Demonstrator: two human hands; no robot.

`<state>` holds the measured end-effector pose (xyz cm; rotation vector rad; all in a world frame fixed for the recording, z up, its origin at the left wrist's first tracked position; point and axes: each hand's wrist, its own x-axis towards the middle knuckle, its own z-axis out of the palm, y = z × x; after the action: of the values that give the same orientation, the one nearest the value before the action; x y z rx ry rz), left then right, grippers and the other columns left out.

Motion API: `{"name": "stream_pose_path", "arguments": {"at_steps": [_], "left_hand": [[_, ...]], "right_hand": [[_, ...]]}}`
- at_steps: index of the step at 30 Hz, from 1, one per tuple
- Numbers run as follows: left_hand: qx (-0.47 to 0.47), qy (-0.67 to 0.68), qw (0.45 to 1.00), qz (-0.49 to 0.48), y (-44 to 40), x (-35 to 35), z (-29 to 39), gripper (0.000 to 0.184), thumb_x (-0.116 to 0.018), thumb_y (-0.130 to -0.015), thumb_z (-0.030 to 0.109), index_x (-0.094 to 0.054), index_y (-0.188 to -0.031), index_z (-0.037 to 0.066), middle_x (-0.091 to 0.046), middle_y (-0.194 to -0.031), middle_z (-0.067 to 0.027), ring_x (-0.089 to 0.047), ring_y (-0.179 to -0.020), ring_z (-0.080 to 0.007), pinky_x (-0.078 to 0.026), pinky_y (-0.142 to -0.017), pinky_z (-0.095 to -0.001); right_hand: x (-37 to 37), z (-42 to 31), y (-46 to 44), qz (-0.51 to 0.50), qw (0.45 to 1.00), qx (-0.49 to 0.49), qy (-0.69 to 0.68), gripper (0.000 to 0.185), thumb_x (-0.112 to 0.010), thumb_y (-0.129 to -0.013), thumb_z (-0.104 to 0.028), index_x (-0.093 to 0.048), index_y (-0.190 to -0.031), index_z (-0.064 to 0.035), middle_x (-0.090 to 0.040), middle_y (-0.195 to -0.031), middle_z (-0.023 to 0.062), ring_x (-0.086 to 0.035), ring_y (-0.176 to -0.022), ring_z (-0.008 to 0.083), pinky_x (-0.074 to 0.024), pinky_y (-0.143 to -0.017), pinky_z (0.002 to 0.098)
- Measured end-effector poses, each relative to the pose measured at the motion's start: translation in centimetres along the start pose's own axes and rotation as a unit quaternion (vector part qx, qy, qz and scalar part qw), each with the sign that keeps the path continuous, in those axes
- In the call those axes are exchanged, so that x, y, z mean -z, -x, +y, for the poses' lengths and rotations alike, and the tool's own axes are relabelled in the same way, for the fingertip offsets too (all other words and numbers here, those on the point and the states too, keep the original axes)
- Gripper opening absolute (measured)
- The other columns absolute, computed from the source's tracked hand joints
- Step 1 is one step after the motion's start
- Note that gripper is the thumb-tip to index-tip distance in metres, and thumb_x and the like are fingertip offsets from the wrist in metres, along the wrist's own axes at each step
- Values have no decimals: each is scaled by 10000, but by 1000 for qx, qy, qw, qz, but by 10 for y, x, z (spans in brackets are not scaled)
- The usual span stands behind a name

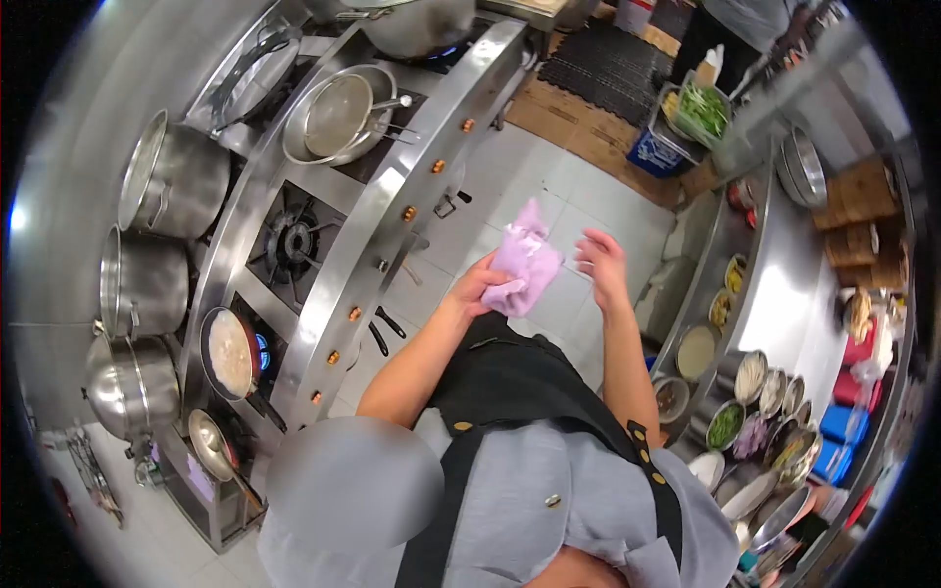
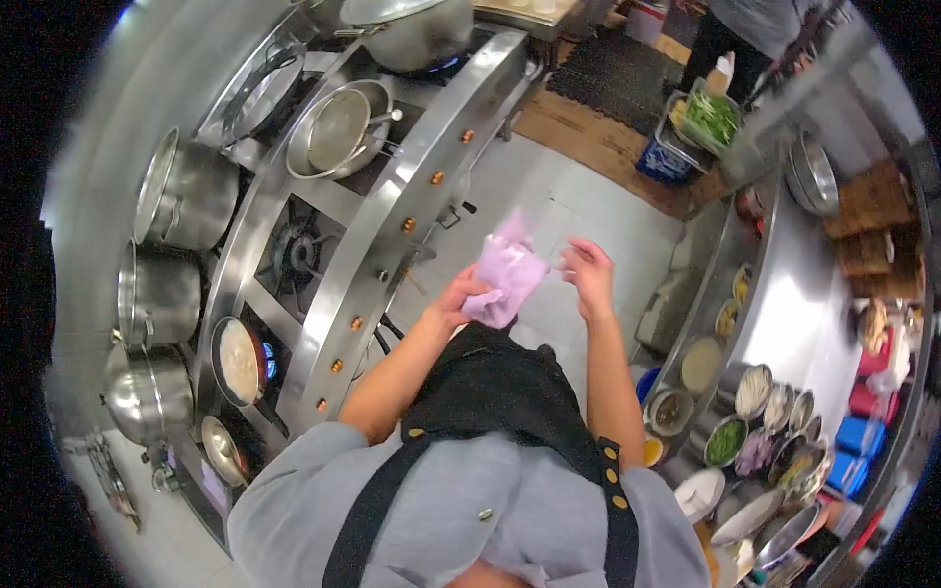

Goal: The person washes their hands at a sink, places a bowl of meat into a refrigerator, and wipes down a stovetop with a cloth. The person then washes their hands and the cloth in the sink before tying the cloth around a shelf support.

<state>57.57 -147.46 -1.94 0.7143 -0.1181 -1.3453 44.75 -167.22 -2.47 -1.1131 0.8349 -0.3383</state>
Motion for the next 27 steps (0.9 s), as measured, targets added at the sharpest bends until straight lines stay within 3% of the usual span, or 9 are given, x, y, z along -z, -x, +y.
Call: {"name": "stream_pose_path", "arguments": {"at_steps": [3, 8, 12, 13, 16, 19, 23, 25, 27], "left_hand": [[8, -15, 1000, 11, -6, 41, 29, 554, -611, -692, -5, -450, -1222, 2, -585, -1056, -107, -607, -908, -206, -505, -804, -342], [62, -67, 996, -19, -38, 52, 89, 397, -596, -749, 55, -519, -1133, -10, -622, -951, -125, -626, -855, -192, -525, -760, -326], [122, 130, 984, 6, -73, 67, 124, 397, -582, -795, 168, -518, -1150, 2, -616, -983, -106, -622, -853, -218, -511, -795, -376], [121, 99, 988, 1, -73, 34, 140, 382, -525, -855, 240, -515, -1156, 5, -616, -961, -123, -622, -831, -233, -507, -807, -406], [29, 134, 991, 7, -102, -49, 114, 386, -463, -907, 288, -505, -1165, 4, -596, -995, -134, -603, -888, -230, -482, -832, -385], [-244, -29, 940, 239, -166, -82, 115, 383, -391, -950, 317, -464, -1189, 26, -539, -1121, -111, -535, -1011, -178, -446, -854, -327], [-284, -113, 932, 196, -209, -70, 154, 392, -365, -963, 331, -457, -1189, 24, -532, -1112, -97, -522, -993, -158, -432, -835, -313], [-308, -142, 918, 208, -241, -52, 155, 423, -366, -964, 345, -461, -1205, 11, -534, -1150, -106, -515, -1066, -172, -414, -885, -298], [-226, 7, 973, 49, -254, -31, 167, 414, -374, -962, 349, -472, -1195, 21, -531, -1166, -91, -515, -1068, -173, -418, -892, -307]], "right_hand": [[-18, -13, -19, -44, 988, 69, 133, 395, -627, -772, -61, -535, -1154, -19, -622, -976, 103, -619, -848, 180, -502, -641, 276], [-118, -88, -63, -185, 756, 426, 462, 409, -659, -752, -60, -552, -1144, -13, -621, -1009, 79, -605, -859, 153, -488, -721, 252], [-132, -92, -134, -63, 936, 213, 273, 308, -662, -752, -44, -599, -1052, -18, -617, -1015, 71, -603, -859, 189, -475, -743, 254], [-135, -97, -149, 9, 929, 276, 245, 254, -648, -768, -48, -605, -1017, -18, -614, -997, 85, -603, -842, 202, -475, -736, 261], [-178, -139, -198, 188, 791, 526, 250, 164, -589, -787, -17, -604, -950, -15, -587, -993, 128, -575, -895, 291, -470, -781, 360], [-220, -146, -215, 184, 734, 583, 296, 195, -545, -780, 24, -601, -961, -22, -568, -1001, 139, -554, -924, 300, -461, -803, 358], [-187, -137, -249, 289, 758, 512, 283, 222, -538, -798, 7, -602, -1010, -12, -584, -960, 141, -557, -897, 286, -452, -800, 357], [-162, -133, -235, 154, 932, 314, 96, 220, -558, -812, -25, -598, -1027, 3, -602, -954, 107, -561, -863, 211, -456, -756, 326], [-135, -138, -213, 86, 972, 213, 49, 210, -578, -825, -58, -604, -1019, 17, -618, -922, 77, -558, -807, 144, -455, -696, 290]]}}
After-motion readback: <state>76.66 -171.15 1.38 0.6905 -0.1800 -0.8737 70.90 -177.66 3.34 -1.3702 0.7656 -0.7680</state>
